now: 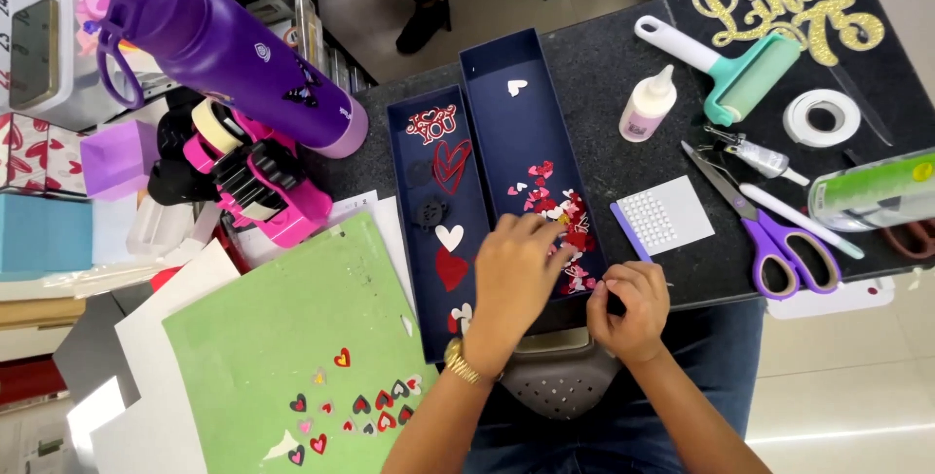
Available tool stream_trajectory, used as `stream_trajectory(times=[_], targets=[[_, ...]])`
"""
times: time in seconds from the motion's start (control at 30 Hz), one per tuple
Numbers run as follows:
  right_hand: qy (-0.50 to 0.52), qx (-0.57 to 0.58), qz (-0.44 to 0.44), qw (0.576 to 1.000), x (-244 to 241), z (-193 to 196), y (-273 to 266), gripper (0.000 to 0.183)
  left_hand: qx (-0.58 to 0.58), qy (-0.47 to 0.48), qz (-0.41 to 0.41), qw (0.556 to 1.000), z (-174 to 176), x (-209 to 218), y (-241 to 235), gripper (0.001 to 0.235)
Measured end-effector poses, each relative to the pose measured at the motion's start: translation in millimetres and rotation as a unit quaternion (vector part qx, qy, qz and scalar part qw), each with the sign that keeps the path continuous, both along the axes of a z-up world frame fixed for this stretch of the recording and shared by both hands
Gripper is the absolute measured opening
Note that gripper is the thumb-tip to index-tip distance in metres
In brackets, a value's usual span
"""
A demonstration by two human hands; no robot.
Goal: Organizing small heart-shaped paper decorations by picking them up from a cutting mat and placing them into a storage box.
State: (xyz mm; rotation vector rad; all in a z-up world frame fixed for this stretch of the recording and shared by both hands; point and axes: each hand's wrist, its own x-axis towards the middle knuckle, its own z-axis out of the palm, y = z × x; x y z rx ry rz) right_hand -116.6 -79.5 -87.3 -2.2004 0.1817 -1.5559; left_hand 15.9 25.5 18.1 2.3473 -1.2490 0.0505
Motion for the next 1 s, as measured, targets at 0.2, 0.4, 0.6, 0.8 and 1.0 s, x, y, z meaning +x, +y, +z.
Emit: stream_trajectory(times=[0.2, 0.4, 0.6, 0.8, 1.0], targets=[[-0.009, -0.006, 0.001, 1.000, 1, -7, -2, 0.014, 0.025, 0.027, -0.033, 0.999, -32, -2, -22, 0.028], [-0.011, -0.009, 0.005, 1.000, 2, -3, -1, 0.015, 0.016, 0.187, -0.024, 0.982, -6, 4, -15, 0.016], [-0.012, -0.013, 0.010, 1.000, 2, -2, -1, 0.015, -0.068, 0.272, -0.002, 0.960, 7, 12, -6, 0.011], [-0.017, -0.014, 0.010, 1.000, 2, -1, -1, 0.015, -0.141, 0.307, 0.042, 0.940, 22, 11, 24, 0.013], [-0.018, -0.017, 0.011, 1.000, 3, -7, -1, 0.014, -0.112, 0.229, 0.095, 0.962, 33, 17, 90, 0.013]])
